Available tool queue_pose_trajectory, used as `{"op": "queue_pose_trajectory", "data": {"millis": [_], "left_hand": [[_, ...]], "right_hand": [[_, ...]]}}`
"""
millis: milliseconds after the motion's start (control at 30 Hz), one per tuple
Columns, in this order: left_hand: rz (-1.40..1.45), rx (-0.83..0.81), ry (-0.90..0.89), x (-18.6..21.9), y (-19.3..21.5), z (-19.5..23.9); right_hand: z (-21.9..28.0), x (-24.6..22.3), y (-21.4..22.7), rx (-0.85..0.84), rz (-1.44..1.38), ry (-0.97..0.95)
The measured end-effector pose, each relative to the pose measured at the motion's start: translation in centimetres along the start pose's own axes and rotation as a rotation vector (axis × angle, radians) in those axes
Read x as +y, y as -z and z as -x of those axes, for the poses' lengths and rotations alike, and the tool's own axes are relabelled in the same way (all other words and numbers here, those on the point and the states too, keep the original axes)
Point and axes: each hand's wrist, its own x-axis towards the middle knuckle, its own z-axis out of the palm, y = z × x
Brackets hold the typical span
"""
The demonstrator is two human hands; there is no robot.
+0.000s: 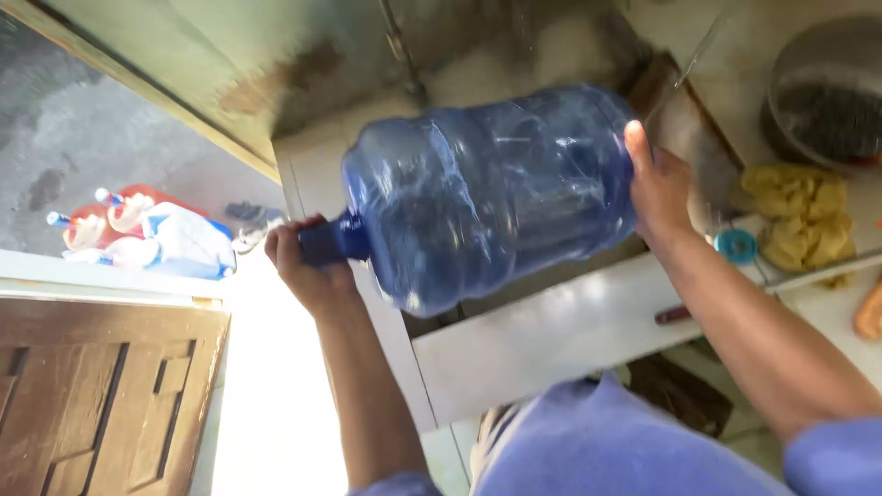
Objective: Cleaning and rinsing large water jugs and their plastic caps at a sink using a brush.
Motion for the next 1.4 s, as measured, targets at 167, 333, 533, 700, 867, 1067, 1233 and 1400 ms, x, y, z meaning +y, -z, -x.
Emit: {"op": "queue_pose_trajectory", "data": {"millis": [167, 333, 533, 700, 867, 1067, 1233, 1400], "left_hand": [[0.234, -0.201, -0.119, 3.2, -5.0, 0.6], [0.145, -0.007, 0.091, -5.3, 2.9, -2.3], [0.462, -0.186, 0.024, -2.4, -3.3, -1.4], [0.241, -0.050, 0.138, -8.2, 2.8, -0.9], [0.419, 0.055, 0.214, -5.8, 0.1, 0.9], [0.332, 0.214, 0.326, -12.9, 6.2, 2.2], [0.615, 0.329, 0.521, -16.5, 4.4, 3.7], [0.647, 0.129, 0.788, -16.7, 0.0, 6.3]], "right_hand": [[-0.8, 3.2, 2.9, 0.075, -0.218, 0.278], [-0.8, 3.2, 2.8, 0.130, 0.061, -0.167], [1.2, -2.0, 2.9, 0.234, 0.000, 0.481], [1.4, 2.3, 4.3, 0.177, 0.216, 0.156], [1.0, -2.9, 3.5, 0.143, 0.081, 0.375], [-1.6, 0.1, 3.8, 0.153, 0.296, 0.131], [-0.9, -8.8, 3.4, 0.027, 0.285, 0.483], [1.4, -13.5, 2.0, -0.210, 0.640, 0.785]]}}
